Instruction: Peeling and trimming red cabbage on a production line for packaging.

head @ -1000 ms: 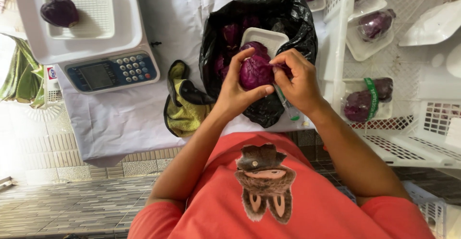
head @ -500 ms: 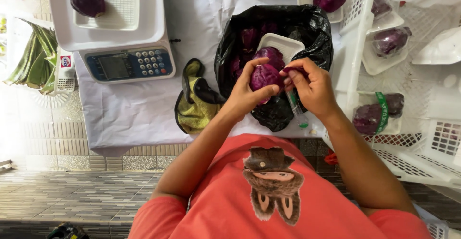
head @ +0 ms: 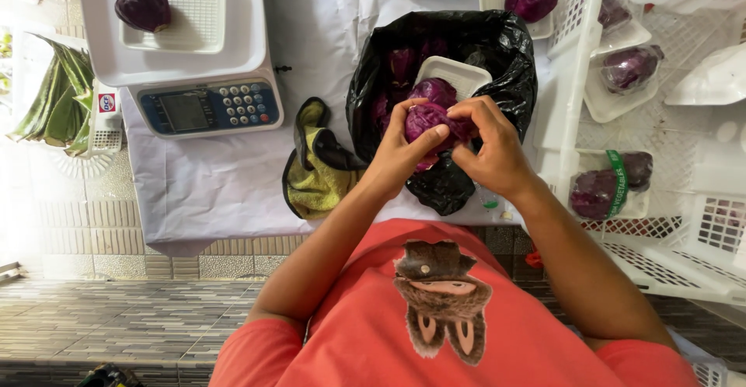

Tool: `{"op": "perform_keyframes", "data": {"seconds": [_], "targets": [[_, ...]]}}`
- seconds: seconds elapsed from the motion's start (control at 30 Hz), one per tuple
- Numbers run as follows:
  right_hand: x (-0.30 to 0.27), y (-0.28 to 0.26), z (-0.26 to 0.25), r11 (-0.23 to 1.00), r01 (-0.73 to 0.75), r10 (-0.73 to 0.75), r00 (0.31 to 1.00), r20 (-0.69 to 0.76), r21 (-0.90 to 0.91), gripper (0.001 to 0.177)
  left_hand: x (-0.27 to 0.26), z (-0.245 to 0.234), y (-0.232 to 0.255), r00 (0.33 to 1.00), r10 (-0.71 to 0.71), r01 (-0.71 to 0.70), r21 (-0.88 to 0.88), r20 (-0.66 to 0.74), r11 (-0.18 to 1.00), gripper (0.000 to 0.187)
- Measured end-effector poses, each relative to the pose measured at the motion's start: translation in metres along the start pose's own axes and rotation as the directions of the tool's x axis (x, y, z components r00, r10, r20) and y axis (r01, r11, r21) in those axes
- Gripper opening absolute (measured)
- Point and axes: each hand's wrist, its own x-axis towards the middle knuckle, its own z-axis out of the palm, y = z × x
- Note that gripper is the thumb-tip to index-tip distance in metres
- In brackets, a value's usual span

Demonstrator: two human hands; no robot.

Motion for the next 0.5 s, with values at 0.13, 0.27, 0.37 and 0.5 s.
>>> {"op": "perform_keyframes", "data": {"seconds": [0.13, 0.27, 0.37, 0.5], "targets": [[0.0004, 0.0021, 0.002, 0.999, 0.018, -0.019, 0.999, -0.045, -0.03, 0.031, 0.004, 0.0035, -0.0093, 1.0, 0.008, -0.007, 0.025, -0.023, 1.0, 0.073], [-0.0025, 0.0058, 0.0039, 0.997, 0.012, -0.019, 0.996, -0.082, -0.078, 0.028, 0.0065, 0.0047, -0.01, 0.999, 0.038, -0.036, 0.076, -0.025, 0.996, 0.073], [-0.003, 0.0063, 0.003, 0.994, -0.002, -0.01, 0.995, -0.098, -0.113, 0.03, 0.0064, 0.0065, -0.0093, 0.998, 0.054, -0.052, 0.102, -0.019, 0.993, 0.073], [0.0004, -0.0016, -0.0035, 0.995, -0.027, 0.016, 0.993, -0.12, -0.094, 0.033, 0.0087, 0.0038, -0.0092, 0.993, 0.113, -0.114, 0.084, 0.016, 0.99, 0.071]]}}
